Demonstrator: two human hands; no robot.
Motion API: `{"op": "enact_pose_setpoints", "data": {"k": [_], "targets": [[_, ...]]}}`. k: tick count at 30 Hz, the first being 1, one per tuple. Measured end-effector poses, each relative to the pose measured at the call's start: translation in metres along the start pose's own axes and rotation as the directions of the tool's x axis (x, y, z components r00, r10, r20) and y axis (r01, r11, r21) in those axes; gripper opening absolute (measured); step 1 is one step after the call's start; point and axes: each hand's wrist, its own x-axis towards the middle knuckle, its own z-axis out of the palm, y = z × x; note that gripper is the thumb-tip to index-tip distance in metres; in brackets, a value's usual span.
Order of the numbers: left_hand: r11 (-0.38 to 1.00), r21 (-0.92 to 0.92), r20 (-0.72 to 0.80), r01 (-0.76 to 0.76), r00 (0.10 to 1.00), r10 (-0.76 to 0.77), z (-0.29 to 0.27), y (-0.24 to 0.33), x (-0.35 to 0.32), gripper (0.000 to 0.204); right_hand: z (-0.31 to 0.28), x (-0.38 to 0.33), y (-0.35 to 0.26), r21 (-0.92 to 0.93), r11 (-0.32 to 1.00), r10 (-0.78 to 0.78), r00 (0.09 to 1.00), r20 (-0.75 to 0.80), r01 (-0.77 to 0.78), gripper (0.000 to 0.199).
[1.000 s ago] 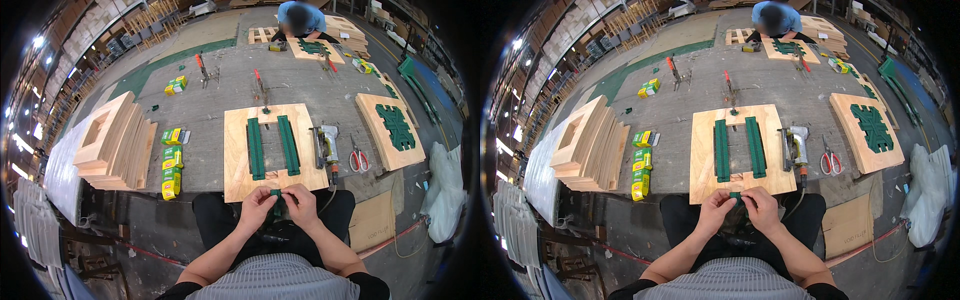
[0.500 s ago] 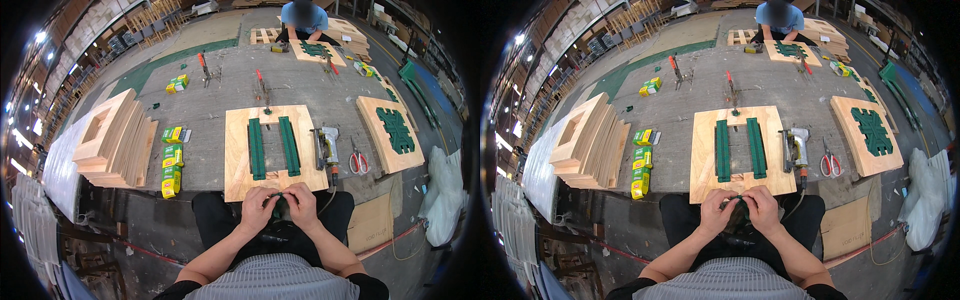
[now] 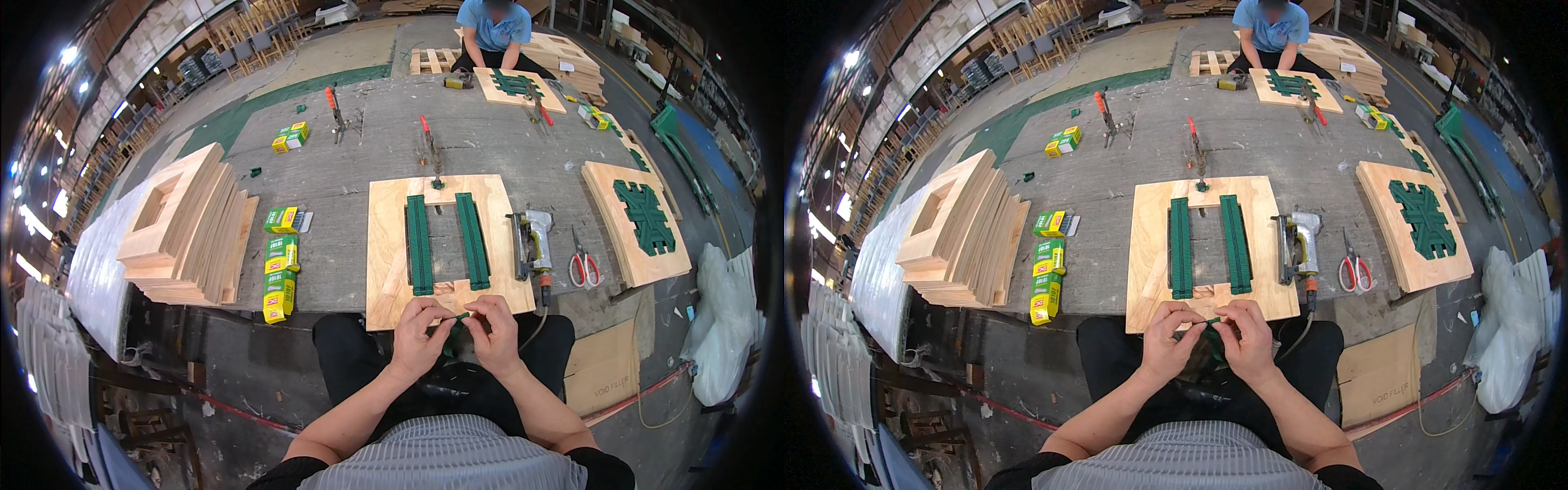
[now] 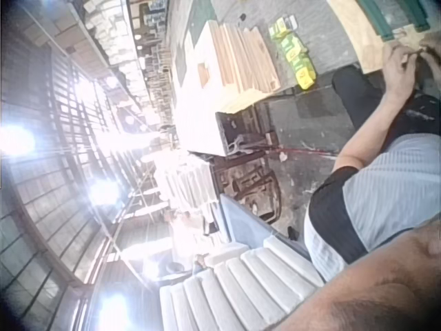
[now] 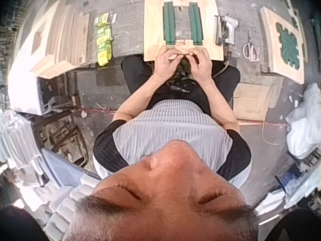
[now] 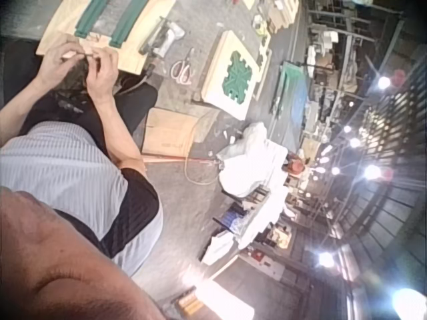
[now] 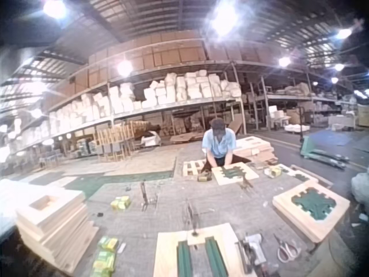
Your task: The person assembles green plastic strips onto a wooden board using a nail gun. They position each strip, secure it with the tool, and repeat the process to form a grid pattern.
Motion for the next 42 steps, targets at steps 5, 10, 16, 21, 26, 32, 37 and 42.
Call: {"op": "enact_pose_setpoints", "data": {"k": [5, 10, 16, 21, 26, 32, 37, 42], "targets": [[0.999, -0.036, 0.003, 0.023, 1.000, -0.023, 0.001, -0.003, 0.002, 0.014, -0.003, 0.003, 0.009, -0.069, 0.993, -0.094, 0.996, 0.014, 0.094, 0.013], [0.999, -0.034, 0.015, 0.003, 1.000, -0.003, -0.001, -0.006, 0.003, 0.012, -0.003, 0.005, 0.009, -0.089, 0.994, -0.059, 0.995, 0.075, 0.065, 0.012], [0.999, -0.036, 0.078, -0.015, 0.997, 0.018, -0.006, -0.008, 0.010, 0.011, -0.001, 0.013, 0.008, -0.054, 0.983, -0.165, 0.974, 0.155, 0.175, 0.011], [0.981, -0.151, 0.111, 0.122, 0.988, -0.105, -0.002, -0.017, 0.010, 0.010, 0.002, 0.020, 0.008, -0.071, 0.996, -0.041, 0.979, 0.201, 0.056, 0.009], [0.984, -0.074, 0.123, 0.162, 0.981, -0.152, 0.001, -0.022, 0.015, 0.010, 0.001, 0.030, 0.014, -0.165, 0.969, -0.143, 0.965, 0.220, 0.182, 0.011], [0.896, -0.347, 0.125, 0.276, 0.961, -0.247, 0.009, -0.030, 0.030, 0.012, 0.000, 0.065, 0.008, -0.201, 0.945, -0.182, 0.927, 0.329, 0.257, 0.010], [0.694, -0.288, 0.543, 0.660, 0.709, -0.449, 0.019, -0.060, 0.009, 0.023, 0.000, 0.121, 0.003, -0.202, 0.964, -0.079, 0.913, 0.401, 0.172, 0.008], [0.406, -0.411, 0.674, 0.816, 0.572, -0.468, 0.039, -0.093, -0.054, 0.025, 0.022, 0.210, 0.048, -0.309, 0.949, 0.085, 0.900, 0.427, 0.056, 0.011]]}}
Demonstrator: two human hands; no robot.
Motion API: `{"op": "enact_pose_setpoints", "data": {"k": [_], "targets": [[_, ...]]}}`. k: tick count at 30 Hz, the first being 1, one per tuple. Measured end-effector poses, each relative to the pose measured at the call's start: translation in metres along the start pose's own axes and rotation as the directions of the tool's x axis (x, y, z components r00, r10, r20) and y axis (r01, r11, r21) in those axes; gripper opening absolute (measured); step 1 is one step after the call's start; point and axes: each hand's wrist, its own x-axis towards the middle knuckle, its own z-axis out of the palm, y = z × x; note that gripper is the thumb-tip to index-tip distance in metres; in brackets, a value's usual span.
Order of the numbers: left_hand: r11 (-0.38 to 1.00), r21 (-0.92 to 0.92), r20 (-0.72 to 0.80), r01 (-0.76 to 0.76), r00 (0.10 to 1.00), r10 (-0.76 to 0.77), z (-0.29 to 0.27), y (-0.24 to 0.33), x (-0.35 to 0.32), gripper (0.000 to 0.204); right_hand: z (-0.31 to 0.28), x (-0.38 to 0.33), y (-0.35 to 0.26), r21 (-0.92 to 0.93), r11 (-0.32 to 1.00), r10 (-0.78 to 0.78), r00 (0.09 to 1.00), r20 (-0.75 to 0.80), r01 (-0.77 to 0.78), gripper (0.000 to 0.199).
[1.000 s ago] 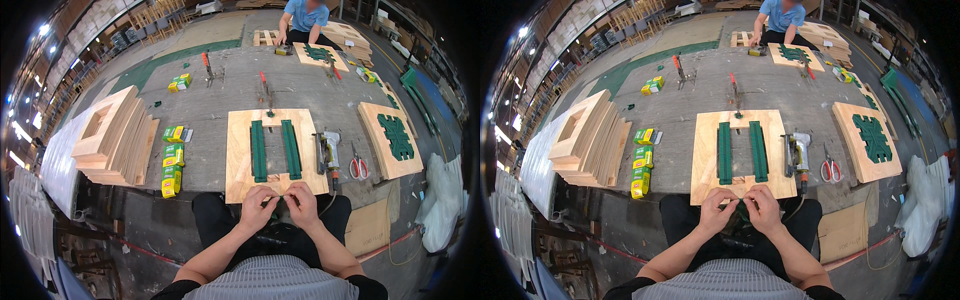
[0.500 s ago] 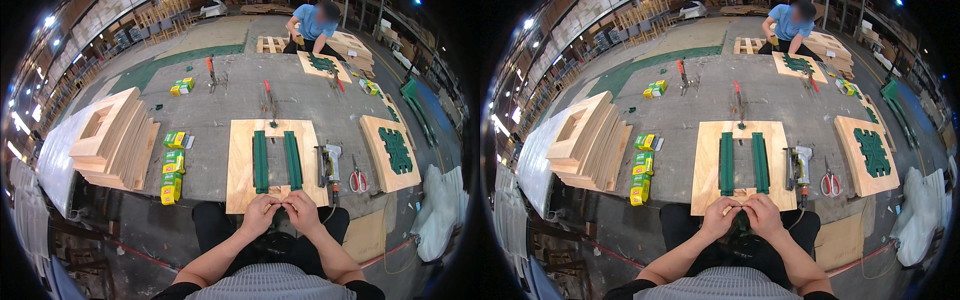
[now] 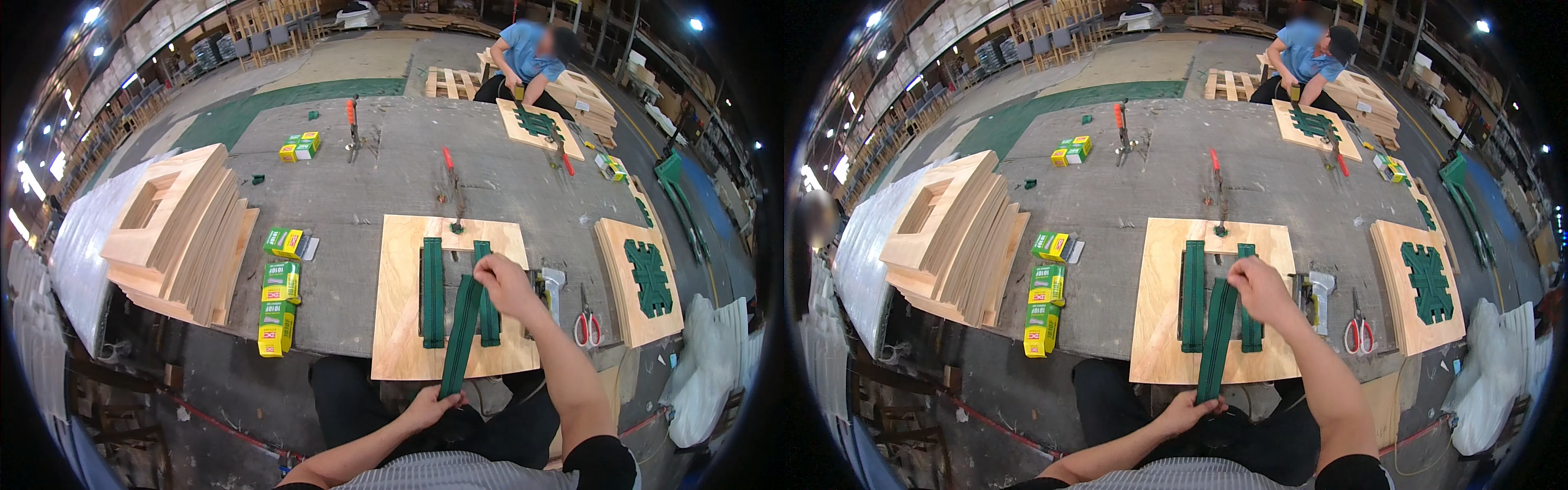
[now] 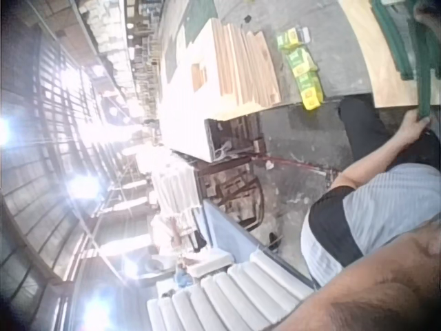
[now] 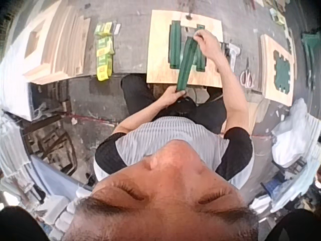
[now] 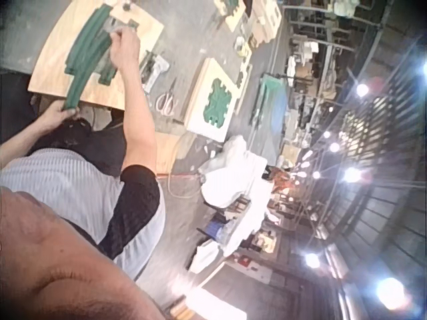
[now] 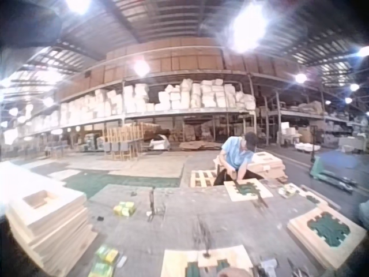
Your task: The person assembles green plastic strips onto a wooden board using a nail gun. They position each strip, secure it with the tool, and repeat the process to form a grid pattern.
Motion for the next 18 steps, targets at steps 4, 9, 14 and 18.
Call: {"op": "enact_pose_setpoints", "data": {"k": [4, 9, 14, 18], "targets": [[0.994, 0.035, 0.112, 0.103, 0.988, -0.107, -0.005, -0.020, 0.001, 0.034, 0.022, 0.069, 0.071, -0.143, 0.972, 0.200, 0.976, 0.087, -0.186, 0.017], [0.992, 0.114, 0.181, 0.062, 0.980, -0.082, -0.011, -0.032, 0.011, 0.042, 0.051, 0.120, 0.109, -0.248, 0.934, 0.287, 0.953, 0.095, -0.256, 0.016], [0.988, 0.153, 0.136, 0.015, 0.990, -0.036, -0.013, -0.049, 0.015, 0.040, 0.069, 0.138, 0.118, -0.300, 0.920, 0.269, 0.963, 0.010, -0.253, 0.013], [0.972, 0.236, 0.164, 0.002, 0.986, -0.042, -0.011, -0.038, 0.013, 0.040, 0.067, 0.138, 0.122, -0.278, 0.927, 0.273, 0.961, 0.044, -0.251, 0.012]]}}
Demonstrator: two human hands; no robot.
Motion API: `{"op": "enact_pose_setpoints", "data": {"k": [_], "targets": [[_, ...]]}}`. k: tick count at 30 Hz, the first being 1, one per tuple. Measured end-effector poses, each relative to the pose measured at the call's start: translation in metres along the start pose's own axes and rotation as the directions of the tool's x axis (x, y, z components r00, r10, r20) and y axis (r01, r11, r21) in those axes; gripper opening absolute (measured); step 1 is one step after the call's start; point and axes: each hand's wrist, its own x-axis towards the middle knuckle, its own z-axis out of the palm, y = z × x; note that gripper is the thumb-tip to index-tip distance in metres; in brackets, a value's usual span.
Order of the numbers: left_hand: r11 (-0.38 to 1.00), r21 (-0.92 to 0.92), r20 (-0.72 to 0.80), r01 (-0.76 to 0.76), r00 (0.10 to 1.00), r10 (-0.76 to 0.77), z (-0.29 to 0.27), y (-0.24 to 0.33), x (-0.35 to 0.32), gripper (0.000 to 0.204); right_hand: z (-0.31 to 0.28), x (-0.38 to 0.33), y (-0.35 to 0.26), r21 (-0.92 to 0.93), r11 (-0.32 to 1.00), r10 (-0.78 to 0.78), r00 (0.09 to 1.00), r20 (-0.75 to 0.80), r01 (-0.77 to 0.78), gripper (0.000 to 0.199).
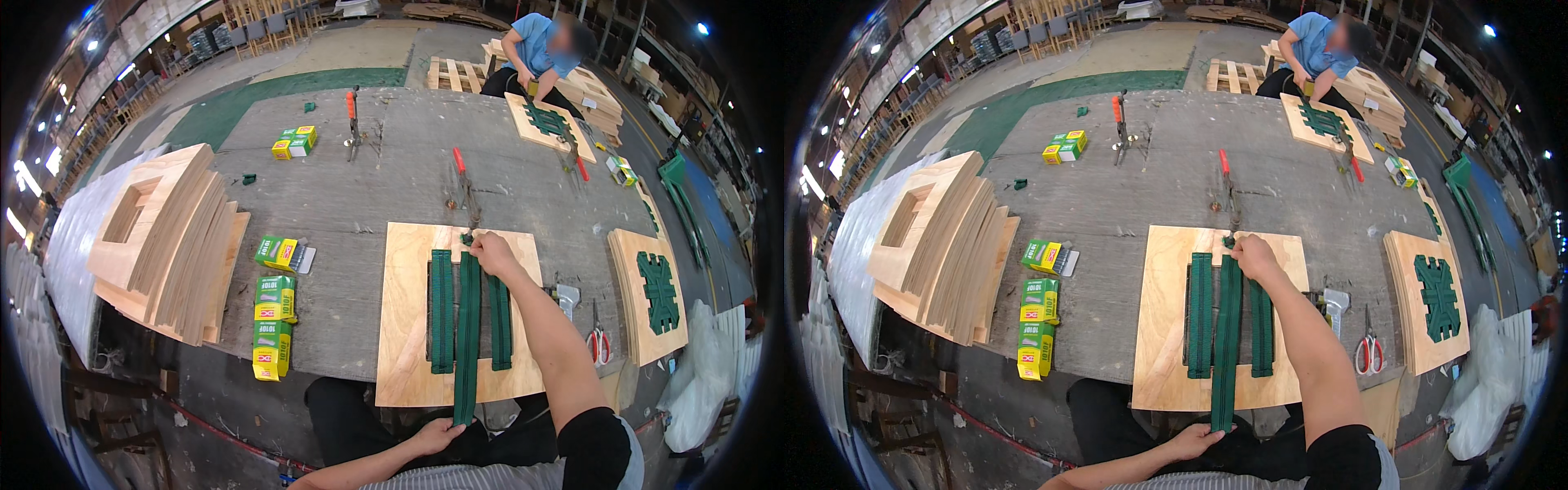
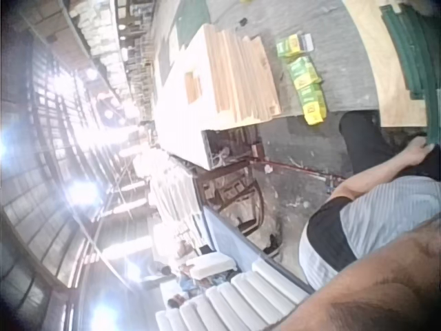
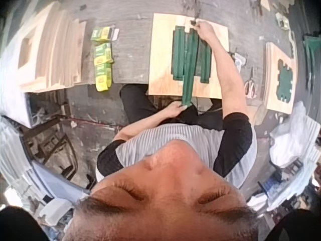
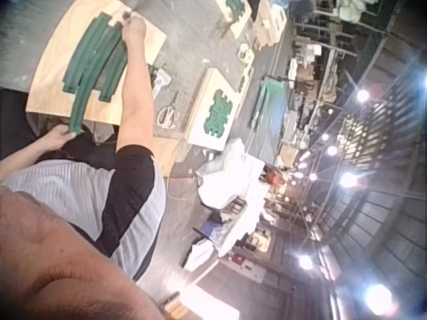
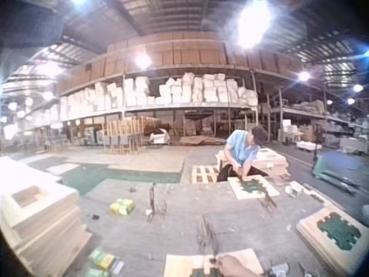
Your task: The person assembles green plastic strips onto a wooden board using a nail gun. They position each strip, secure it with the tool, and repeat the process to form a grid pattern.
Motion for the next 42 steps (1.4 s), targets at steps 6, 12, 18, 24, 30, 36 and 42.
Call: {"op": "enact_pose_setpoints", "data": {"k": [6, 12, 18, 24, 30, 36, 42], "targets": [[0.729, 0.640, -0.073, 0.241, 0.964, -0.255, -0.004, 0.034, -0.013, 0.057, 0.000, 0.004, 0.010, 0.102, 0.995, -0.002, 1.000, -0.007, 0.002, 0.016], [0.655, 0.752, 0.362, -0.070, 0.875, -0.322, -0.032, 0.125, -0.036, 0.060, -0.004, 0.018, 0.016, 0.179, 0.983, 0.014, 0.997, 0.073, -0.027, 0.022], [0.522, 0.814, -0.083, -0.253, 0.839, 0.537, -0.096, 0.211, 0.060, 0.037, -0.011, 0.028, 0.033, 0.113, 0.992, 0.029, 0.986, 0.166, -0.048, 0.030], [0.077, 0.992, -0.126, 0.101, 0.732, 0.669, -0.150, 0.206, 0.166, 0.050, -0.010, 0.040, 0.010, 0.102, 0.994, -0.047, 0.980, 0.191, 0.028, 0.025], [0.015, 0.988, -0.125, 0.157, 0.727, 0.675, -0.137, 0.184, 0.187, 0.055, -0.018, 0.021, 0.034, 0.279, 0.958, 0.009, 0.985, 0.172, -0.058, 0.024], [0.008, 0.980, -0.155, 0.198, 0.740, 0.654, -0.139, 0.185, 0.183, 0.056, -0.060, -0.038, 0.058, 0.776, 0.614, 0.250, 0.968, -0.019, -0.143, 0.028], [0.023, 0.978, -0.174, 0.209, 0.746, 0.643, -0.138, 0.188, 0.180, 0.057, -0.105, -0.189, 0.139, 0.343, 0.880, 0.459, 0.776, -0.433, -0.329, 0.028]]}}
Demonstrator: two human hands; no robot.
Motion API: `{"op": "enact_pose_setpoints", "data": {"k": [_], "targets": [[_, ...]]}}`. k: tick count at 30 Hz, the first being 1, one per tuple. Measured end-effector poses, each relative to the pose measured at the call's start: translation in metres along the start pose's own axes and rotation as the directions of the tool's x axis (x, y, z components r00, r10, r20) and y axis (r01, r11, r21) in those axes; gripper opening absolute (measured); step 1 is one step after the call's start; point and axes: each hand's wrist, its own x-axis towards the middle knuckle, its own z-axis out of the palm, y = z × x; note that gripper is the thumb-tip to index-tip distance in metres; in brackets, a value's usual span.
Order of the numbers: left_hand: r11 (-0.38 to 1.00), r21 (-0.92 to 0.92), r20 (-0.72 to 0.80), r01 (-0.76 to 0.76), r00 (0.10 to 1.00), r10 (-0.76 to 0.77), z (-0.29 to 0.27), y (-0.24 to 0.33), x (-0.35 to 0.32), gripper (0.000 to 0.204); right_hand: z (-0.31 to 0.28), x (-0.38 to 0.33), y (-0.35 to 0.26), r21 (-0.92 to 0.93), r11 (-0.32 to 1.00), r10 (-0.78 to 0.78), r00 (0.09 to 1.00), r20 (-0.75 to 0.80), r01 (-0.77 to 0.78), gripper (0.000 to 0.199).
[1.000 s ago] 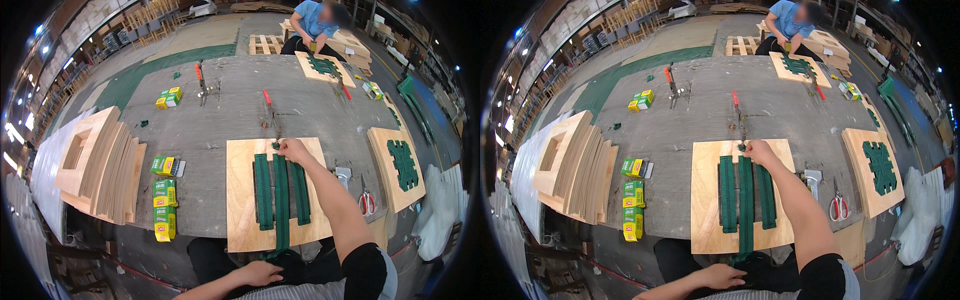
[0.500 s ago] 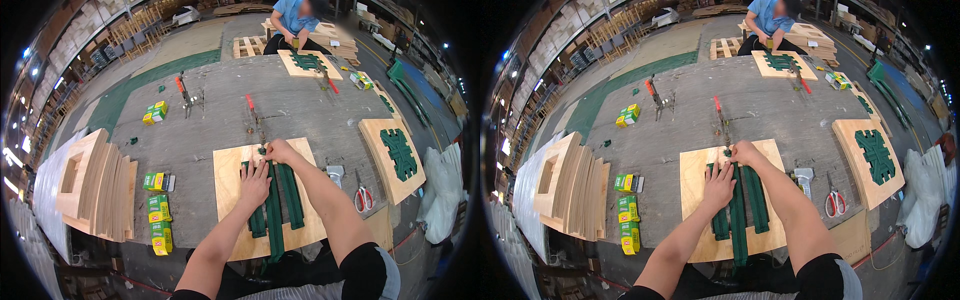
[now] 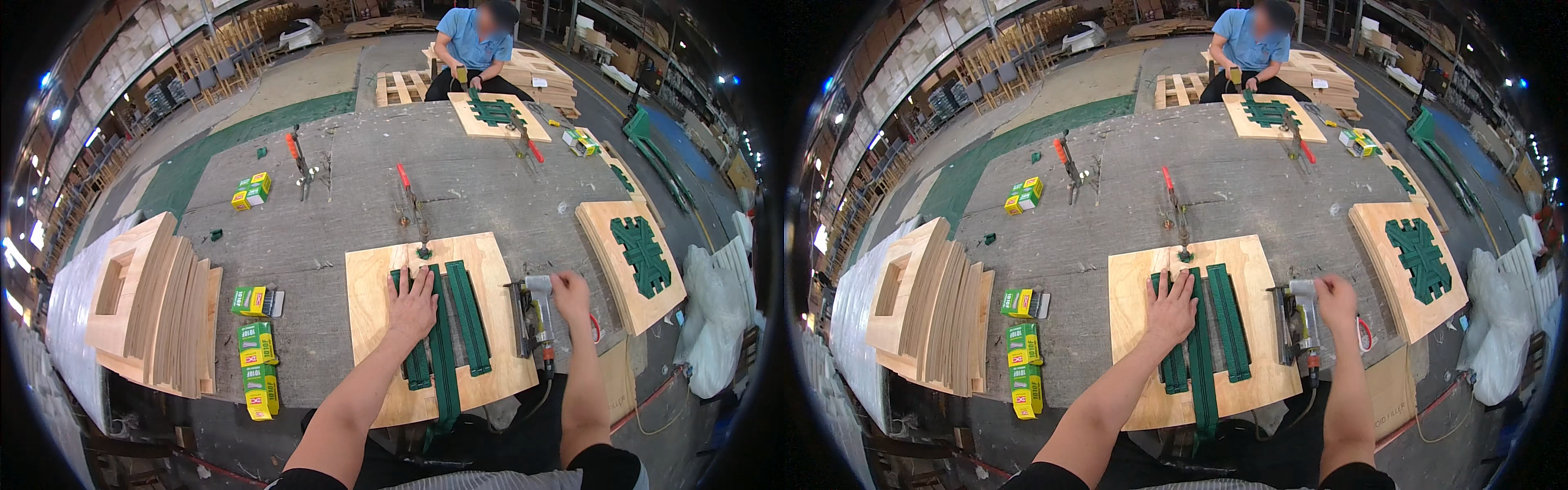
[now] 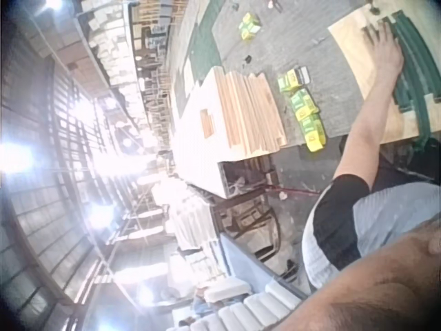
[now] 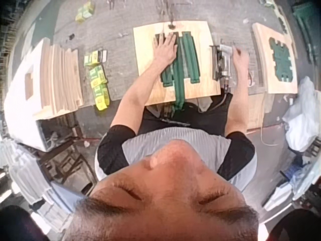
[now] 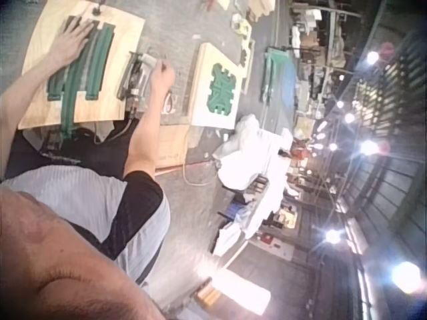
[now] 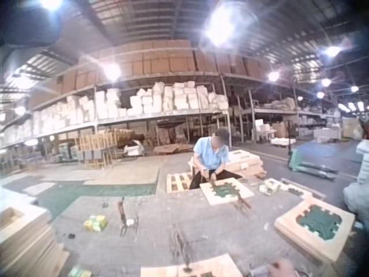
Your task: The person assembles green plastic strips onto a wooden board using a nail gun. They position each strip, secure it with the tool, and repeat the process to form a grid pattern.
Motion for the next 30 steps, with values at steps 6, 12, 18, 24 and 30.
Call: {"op": "enact_pose_setpoints", "data": {"k": [6, 12, 18, 24, 30], "targets": [[1.000, -0.006, -0.031, -0.005, 1.000, 0.005, -0.002, 0.001, -0.001, 0.056, -0.005, -0.041, 0.041, -0.015, 0.970, 0.240, 0.939, 0.245, -0.244, 0.037], [1.000, -0.003, -0.029, 0.001, 1.000, -0.001, -0.005, -0.002, -0.004, 0.056, 0.021, -0.028, 0.025, -0.099, 0.972, 0.231, 0.937, 0.263, -0.212, 0.034], [0.999, -0.034, -0.027, -0.010, 1.000, 0.009, -0.003, 0.005, -0.002, 0.057, 0.015, -0.028, 0.029, 0.343, 0.811, 0.347, 0.862, 0.369, -0.473, 0.022], [0.999, -0.038, -0.041, 0.014, 0.999, -0.016, -0.004, -0.007, -0.008, 0.055, 0.006, -0.037, -0.041, 0.594, 0.673, 0.167, 0.872, 0.460, -0.441, 0.025], [0.996, -0.090, -0.067, 0.002, 0.998, -0.008, -0.007, -0.003, -0.005, 0.055, 0.042, -0.021, -0.122, 0.482, 0.755, 0.201, 0.856, 0.476, -0.445, 0.050]]}}
